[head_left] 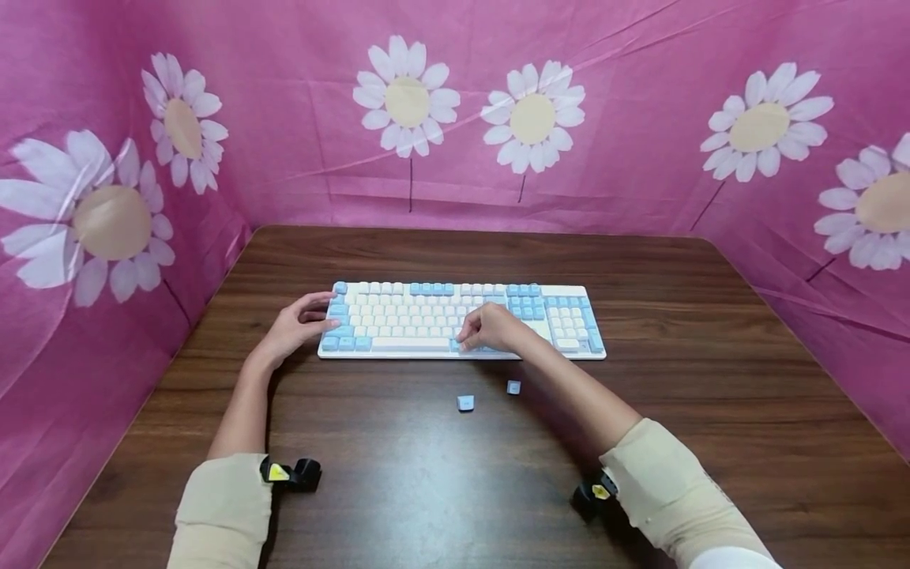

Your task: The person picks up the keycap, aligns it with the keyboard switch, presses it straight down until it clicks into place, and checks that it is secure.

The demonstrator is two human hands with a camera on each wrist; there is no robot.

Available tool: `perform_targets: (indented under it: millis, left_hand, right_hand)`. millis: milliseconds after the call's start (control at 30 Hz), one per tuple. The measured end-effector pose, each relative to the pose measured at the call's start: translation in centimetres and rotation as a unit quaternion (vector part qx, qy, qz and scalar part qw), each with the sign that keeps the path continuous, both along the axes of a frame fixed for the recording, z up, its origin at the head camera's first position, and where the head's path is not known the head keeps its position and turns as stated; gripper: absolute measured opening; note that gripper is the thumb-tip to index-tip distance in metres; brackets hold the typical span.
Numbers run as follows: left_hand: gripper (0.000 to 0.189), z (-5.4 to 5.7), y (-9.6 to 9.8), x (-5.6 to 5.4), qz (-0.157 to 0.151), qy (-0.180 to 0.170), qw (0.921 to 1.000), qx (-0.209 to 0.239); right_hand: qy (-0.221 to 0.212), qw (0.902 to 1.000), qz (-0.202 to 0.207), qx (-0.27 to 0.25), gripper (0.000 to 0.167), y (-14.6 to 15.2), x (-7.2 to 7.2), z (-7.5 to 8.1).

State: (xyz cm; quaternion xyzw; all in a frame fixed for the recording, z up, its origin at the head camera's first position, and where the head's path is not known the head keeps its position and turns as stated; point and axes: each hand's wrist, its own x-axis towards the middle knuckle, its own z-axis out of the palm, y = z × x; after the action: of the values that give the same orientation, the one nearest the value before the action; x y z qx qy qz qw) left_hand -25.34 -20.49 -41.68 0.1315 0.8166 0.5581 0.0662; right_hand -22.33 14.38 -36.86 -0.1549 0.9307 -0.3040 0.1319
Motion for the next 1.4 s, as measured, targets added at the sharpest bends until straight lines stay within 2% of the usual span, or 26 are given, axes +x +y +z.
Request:
perform_targets:
  millis: [400, 500, 700, 800, 1033, 1200, 1400]
  left_hand:
    - [0.058, -0.1, 0.0, -0.2, -0.002, -0.005, 1.0000, 0.001]
    - [0.057, 0.5, 0.1, 0.1, -0.003, -0.011, 0.9999, 0.008]
    - [0.054, 2.4, 0.9, 1.4, -0.012, -0.015, 0.9997, 0.012]
    - [0.053, 2.9, 1.1, 1.8, -0.013, -0.014, 0.9998, 0.010]
    - [0.054, 2.8, 1.0, 1.8, -0.012, -0.011, 0.9998, 0.013]
    - [0.053, 2.7, 1.0, 1.6, -0.012, -0.017, 0.9997, 0.013]
    - [0.053, 2.8, 1.0, 1.7, -0.011, -0.016, 0.9997, 0.013]
  right_hand:
    - [0.014, 0.9985, 0.032, -0.041, 0.006, 0.5, 0.7, 0.1]
    - [0.024, 0.9982, 0.038, -0.040, 0.005, 0.5, 0.9, 0.2]
    - [0.047, 0.9971, 0.053, -0.028, 0.003, 0.6, 1.2, 0.6]
    - [0.054, 0.9968, 0.057, -0.020, 0.003, 0.7, 1.6, 0.7]
    - [0.060, 0.9965, 0.054, -0.022, 0.003, 0.9, 3.1, 1.2]
    - [0.075, 0.9943, 0.070, -0.029, 0.004, 1.2, 4.5, 1.3]
    - [0.070, 0.9932, 0.087, -0.033, 0.005, 1.3, 6.3, 1.1]
